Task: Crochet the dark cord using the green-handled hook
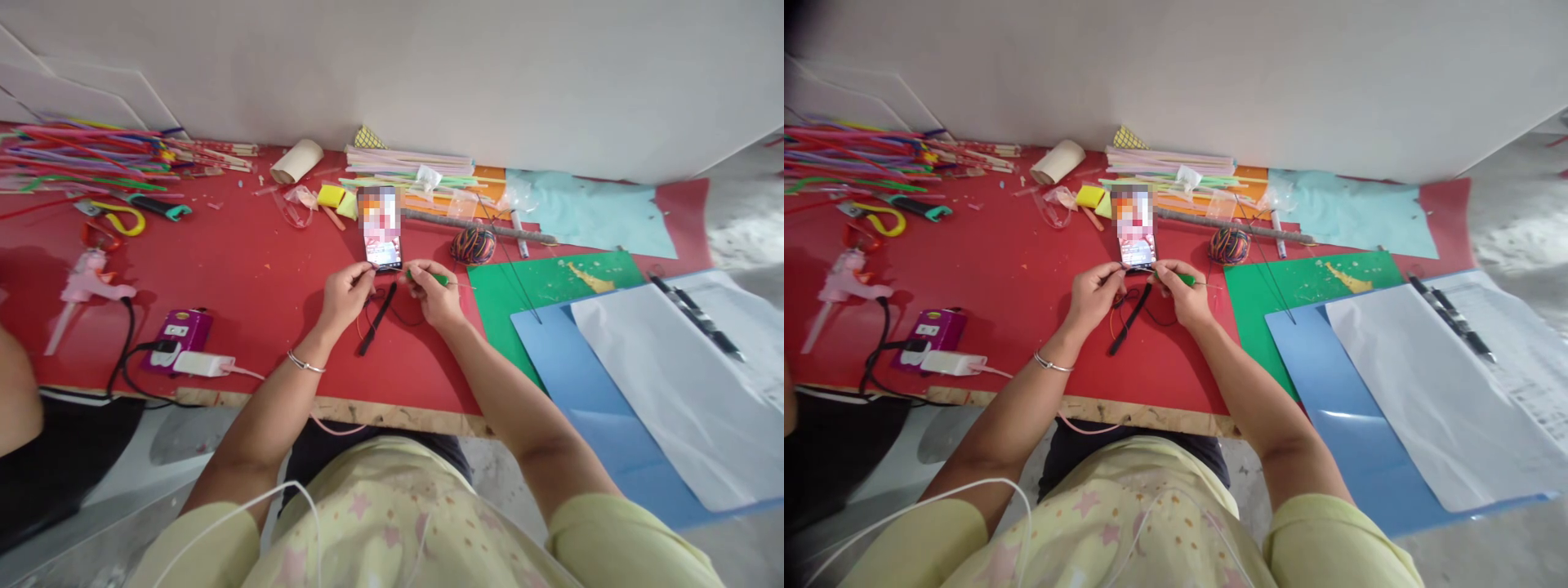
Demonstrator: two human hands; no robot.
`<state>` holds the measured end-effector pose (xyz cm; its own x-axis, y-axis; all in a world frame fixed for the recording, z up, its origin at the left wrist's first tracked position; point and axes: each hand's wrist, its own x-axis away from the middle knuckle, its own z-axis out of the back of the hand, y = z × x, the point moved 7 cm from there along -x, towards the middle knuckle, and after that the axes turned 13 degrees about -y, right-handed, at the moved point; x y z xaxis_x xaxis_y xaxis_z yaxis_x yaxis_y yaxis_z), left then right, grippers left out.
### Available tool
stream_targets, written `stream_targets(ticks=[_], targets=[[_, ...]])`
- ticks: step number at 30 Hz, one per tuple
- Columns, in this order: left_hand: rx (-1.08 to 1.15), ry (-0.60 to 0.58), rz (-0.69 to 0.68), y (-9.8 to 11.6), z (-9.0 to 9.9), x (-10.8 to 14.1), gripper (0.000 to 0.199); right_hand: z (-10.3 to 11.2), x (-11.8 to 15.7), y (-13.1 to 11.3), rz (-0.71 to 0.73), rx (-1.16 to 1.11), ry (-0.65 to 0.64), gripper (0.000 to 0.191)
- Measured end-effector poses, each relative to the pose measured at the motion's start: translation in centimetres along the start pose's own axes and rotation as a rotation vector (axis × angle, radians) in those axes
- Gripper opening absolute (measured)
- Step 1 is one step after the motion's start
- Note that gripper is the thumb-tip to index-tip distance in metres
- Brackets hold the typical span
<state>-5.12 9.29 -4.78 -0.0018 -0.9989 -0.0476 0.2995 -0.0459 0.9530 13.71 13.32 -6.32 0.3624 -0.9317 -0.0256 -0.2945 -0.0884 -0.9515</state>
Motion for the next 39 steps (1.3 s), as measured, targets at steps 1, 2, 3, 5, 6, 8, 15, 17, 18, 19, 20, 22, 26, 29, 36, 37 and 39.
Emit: stream_targets(ticks=[1,2,3,5,6,8,15,17,18,19,20,22,26,29,36,37,39], targets=[[0.0,-0.008,0.002,0.0,-0.1,0.0,0.023,-0.1,0.0,-0.1,0.006,-0.001,-0.008,0.03],[0.01,-0.012,0.005,0.0,-0.1,0.0,0.022,-0.2,0.1,-0.2,0.017,0.007,-0.012,0.031],[0.028,-0.015,0.01,-0.1,-0.2,0.0,0.022,-0.2,0.2,-0.3,0.032,0.025,-0.015,0.032],[0.085,-0.015,0.016,-0.3,-0.3,-0.1,0.022,-0.4,0.6,-0.6,0.062,0.09,-0.025,0.035],[0.116,-0.013,0.018,-0.4,-0.3,-0.1,0.022,-0.5,0.7,-0.8,0.071,0.13,-0.036,0.036],[0.165,-0.007,0.025,-0.6,-0.4,-0.2,0.023,-0.9,1.0,-1.0,0.084,0.201,-0.07,0.037],[0.194,-0.015,0.036,-0.8,-0.6,-0.2,0.024,-1.4,1.1,-1.4,0.159,0.322,-0.117,0.032],[0.18,-0.011,0.027,-0.6,-0.5,-0.2,0.025,-1.5,1.1,-1.3,0.193,0.344,-0.117,0.031],[0.172,-0.005,0.024,-0.5,-0.5,-0.2,0.025,-1.5,1.1,-1.3,0.212,0.355,-0.12,0.031],[0.163,0.0,0.022,-0.5,-0.4,-0.1,0.025,-1.6,1.1,-1.3,0.231,0.365,-0.125,0.03],[0.157,0.004,0.022,-0.4,-0.4,-0.1,0.026,-1.7,1.1,-1.3,0.245,0.376,-0.129,0.029],[0.15,0.008,0.02,-0.4,-0.4,-0.1,0.027,-1.8,1.1,-1.2,0.261,0.398,-0.131,0.028],[0.122,0.028,0.018,-0.3,-0.1,0.0,0.027,-1.9,1.2,-1.5,0.288,0.463,-0.113,0.026],[0.093,0.034,0.017,-0.3,-0.1,0.0,0.027,-2.0,1.4,-1.9,0.307,0.524,-0.112,0.025],[0.279,0.058,0.08,-0.9,-0.1,-0.1,0.022,-1.6,1.7,-2.0,0.302,0.49,-0.082,0.028],[0.29,0.056,0.082,-0.9,-0.2,-0.1,0.022,-1.5,1.6,-1.9,0.287,0.459,-0.085,0.029],[0.294,0.048,0.079,-0.9,-0.3,-0.1,0.021,-1.4,1.5,-1.6,0.259,0.406,-0.089,0.031]])
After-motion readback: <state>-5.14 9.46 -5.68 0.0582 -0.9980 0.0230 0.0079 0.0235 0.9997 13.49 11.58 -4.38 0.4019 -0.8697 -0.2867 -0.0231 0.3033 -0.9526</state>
